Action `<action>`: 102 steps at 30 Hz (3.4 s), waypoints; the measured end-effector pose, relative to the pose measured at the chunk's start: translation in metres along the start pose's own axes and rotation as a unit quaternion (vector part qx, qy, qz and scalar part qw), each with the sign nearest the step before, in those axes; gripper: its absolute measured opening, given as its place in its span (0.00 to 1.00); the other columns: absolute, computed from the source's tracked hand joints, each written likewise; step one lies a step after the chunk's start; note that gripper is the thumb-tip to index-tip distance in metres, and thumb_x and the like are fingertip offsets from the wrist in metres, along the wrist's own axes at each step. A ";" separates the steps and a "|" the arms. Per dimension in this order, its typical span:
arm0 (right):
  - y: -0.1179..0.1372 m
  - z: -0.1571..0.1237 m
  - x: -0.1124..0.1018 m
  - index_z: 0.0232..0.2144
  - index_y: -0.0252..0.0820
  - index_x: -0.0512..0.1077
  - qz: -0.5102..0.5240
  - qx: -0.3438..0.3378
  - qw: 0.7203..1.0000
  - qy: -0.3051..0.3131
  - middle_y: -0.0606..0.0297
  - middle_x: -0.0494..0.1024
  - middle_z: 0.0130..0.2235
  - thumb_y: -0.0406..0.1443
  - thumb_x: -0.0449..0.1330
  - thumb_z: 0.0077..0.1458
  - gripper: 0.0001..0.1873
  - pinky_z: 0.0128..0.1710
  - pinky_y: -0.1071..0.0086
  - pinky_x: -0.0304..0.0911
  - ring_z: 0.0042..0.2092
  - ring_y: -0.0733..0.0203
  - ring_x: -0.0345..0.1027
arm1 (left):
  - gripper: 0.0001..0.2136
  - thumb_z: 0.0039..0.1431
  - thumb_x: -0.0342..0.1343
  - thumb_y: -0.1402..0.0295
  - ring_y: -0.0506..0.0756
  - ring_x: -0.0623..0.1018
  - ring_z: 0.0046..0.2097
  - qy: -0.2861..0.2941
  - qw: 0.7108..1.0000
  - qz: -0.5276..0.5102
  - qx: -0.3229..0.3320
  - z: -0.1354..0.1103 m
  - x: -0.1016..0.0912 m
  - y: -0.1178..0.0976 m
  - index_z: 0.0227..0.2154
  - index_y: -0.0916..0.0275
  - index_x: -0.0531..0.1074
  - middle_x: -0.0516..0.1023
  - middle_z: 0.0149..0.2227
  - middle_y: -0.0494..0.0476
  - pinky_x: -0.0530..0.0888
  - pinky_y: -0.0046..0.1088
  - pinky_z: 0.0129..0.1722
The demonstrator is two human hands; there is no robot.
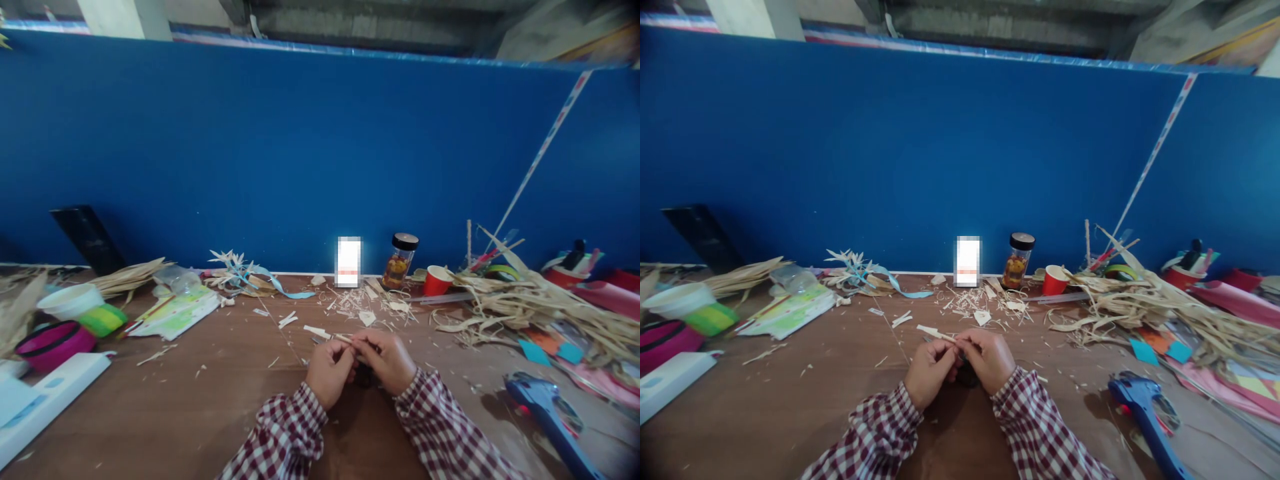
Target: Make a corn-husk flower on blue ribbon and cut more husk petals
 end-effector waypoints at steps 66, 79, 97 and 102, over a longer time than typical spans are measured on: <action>0.001 0.000 -0.005 0.43 0.41 0.63 0.015 0.017 0.994 -0.107 0.63 0.72 0.34 0.35 0.51 0.54 0.13 0.29 0.74 0.64 0.27 0.67 0.66 | 0.14 0.45 0.57 0.60 0.45 0.68 0.20 -0.078 0.989 -0.110 -0.059 0.005 -0.005 0.011 0.30 0.67 0.73 0.70 0.20 0.49 0.67 0.19 0.20; 0.001 0.000 0.002 0.32 0.41 0.69 -0.010 0.009 1.000 -0.024 0.66 0.72 0.31 0.34 0.52 0.53 0.06 0.30 0.74 0.60 0.30 0.66 0.64 | 0.12 0.46 0.54 0.61 0.46 0.67 0.20 -0.019 0.997 -0.061 -0.033 0.001 0.000 0.007 0.28 0.66 0.71 0.69 0.20 0.48 0.66 0.20 0.19; -0.039 0.003 -0.028 0.33 0.43 0.71 -0.278 0.072 0.952 -0.106 0.61 0.74 0.36 0.34 0.48 0.56 0.11 0.33 0.71 0.60 0.35 0.60 0.69 | 0.13 0.55 0.47 0.63 0.52 0.72 0.28 -0.011 0.963 0.181 0.199 -0.013 -0.006 -0.030 0.30 0.62 0.75 0.74 0.27 0.56 0.68 0.26 0.30; -0.045 0.002 -0.027 0.34 0.43 0.70 -0.294 0.059 0.943 -0.142 0.62 0.74 0.36 0.35 0.47 0.57 0.11 0.32 0.72 0.61 0.35 0.62 0.69 | 0.15 0.57 0.42 0.63 0.56 0.72 0.35 -0.152 0.840 0.502 0.138 0.010 -0.073 -0.043 0.36 0.59 0.74 0.76 0.34 0.58 0.66 0.29 0.35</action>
Point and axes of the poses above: each hand's wrist, its own z-axis towards the middle knuckle, its own x-axis out of the palm, y = z × x, the point moved 2 cm from there along z, towards the middle knuckle
